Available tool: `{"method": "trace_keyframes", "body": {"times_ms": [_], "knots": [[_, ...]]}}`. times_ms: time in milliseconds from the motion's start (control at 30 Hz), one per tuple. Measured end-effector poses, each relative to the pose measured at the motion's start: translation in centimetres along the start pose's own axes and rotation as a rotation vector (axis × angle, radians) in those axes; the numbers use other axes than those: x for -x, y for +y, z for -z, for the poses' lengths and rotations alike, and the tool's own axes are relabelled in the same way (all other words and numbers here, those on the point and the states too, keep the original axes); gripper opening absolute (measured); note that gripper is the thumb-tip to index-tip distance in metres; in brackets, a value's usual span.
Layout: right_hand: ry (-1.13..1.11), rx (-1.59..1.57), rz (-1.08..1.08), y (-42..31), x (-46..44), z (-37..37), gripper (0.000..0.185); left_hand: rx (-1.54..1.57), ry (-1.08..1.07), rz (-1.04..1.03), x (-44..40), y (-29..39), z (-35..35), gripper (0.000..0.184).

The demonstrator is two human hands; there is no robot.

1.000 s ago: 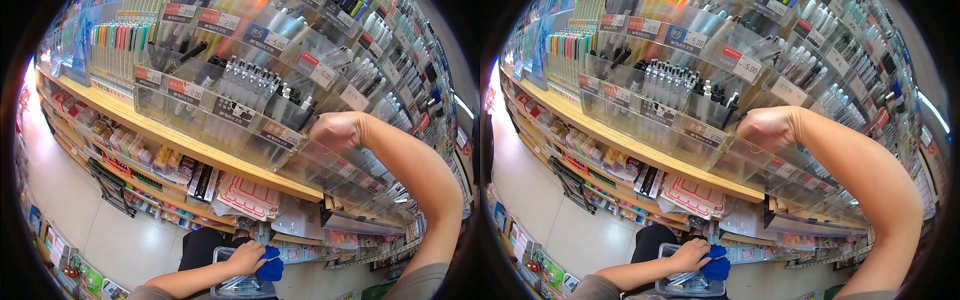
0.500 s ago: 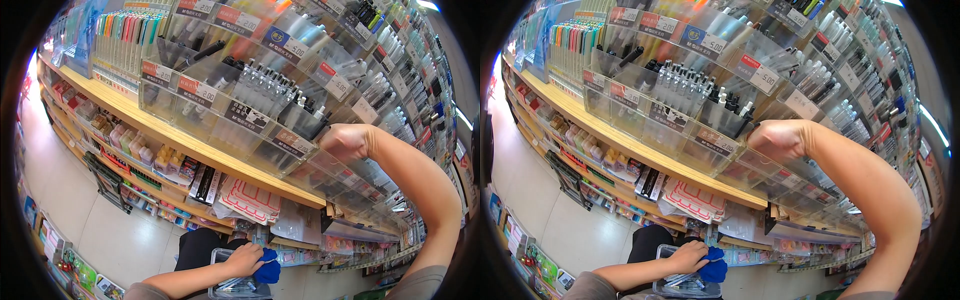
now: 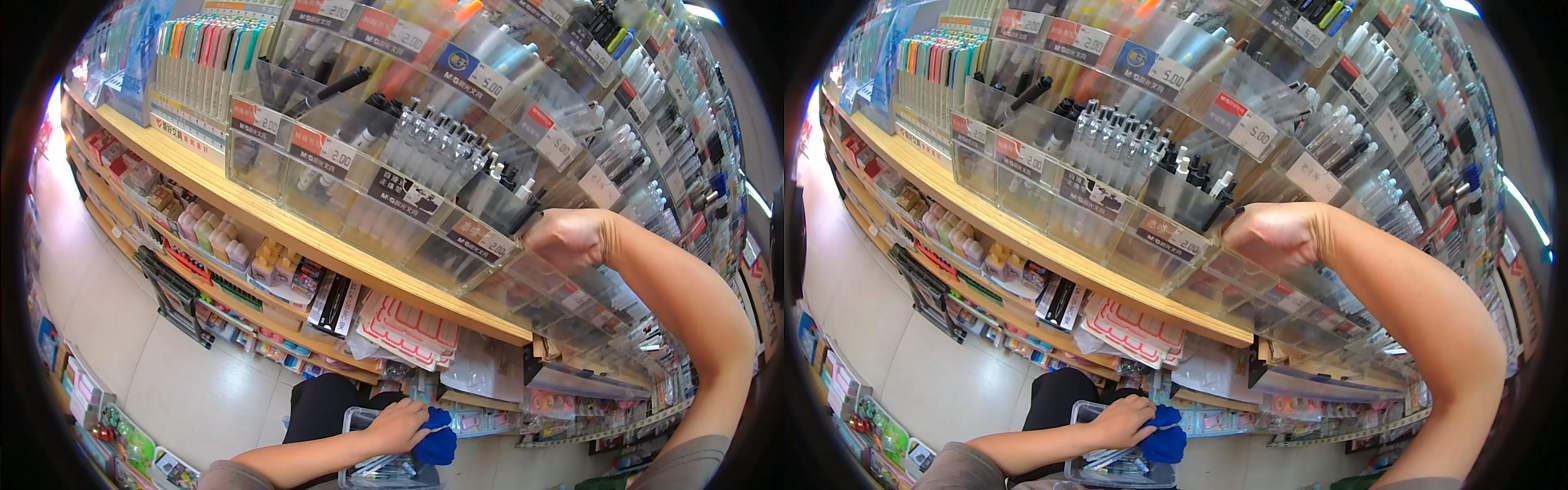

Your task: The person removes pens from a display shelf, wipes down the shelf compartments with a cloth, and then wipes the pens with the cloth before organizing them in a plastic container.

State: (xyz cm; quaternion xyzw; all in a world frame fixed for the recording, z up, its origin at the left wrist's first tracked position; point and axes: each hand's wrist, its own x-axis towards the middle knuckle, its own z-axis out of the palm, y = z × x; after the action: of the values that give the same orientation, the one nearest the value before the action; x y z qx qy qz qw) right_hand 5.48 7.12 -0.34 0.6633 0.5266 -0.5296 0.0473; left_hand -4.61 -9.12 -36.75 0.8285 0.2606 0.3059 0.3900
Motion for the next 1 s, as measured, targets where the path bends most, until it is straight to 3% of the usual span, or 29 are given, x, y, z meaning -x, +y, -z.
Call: {"method": "trace_keyframes", "body": {"times_ms": [400,667,867,1000], "knots": [[-0.064,-0.075,0.030,1.0,-1.1,1.6,0.011,0.017,0.011,-0.012,0.2,-0.2,0.2,0.026],[-0.021,-0.020,0.041,0.5,-0.5,1.0,0.013,0.012,0.017,-0.014,0.4,-0.4,0.3,0.026],[-0.056,-0.145,0.019,-1.0,0.7,-1.2,0.012,0.022,0.023,-0.018,0.6,-0.4,0.2,0.026],[-0.163,-0.161,-0.012,0.8,-1.1,1.1,0.025,0.044,0.043,-0.024,0.7,-0.4,0.3,0.026]]}}
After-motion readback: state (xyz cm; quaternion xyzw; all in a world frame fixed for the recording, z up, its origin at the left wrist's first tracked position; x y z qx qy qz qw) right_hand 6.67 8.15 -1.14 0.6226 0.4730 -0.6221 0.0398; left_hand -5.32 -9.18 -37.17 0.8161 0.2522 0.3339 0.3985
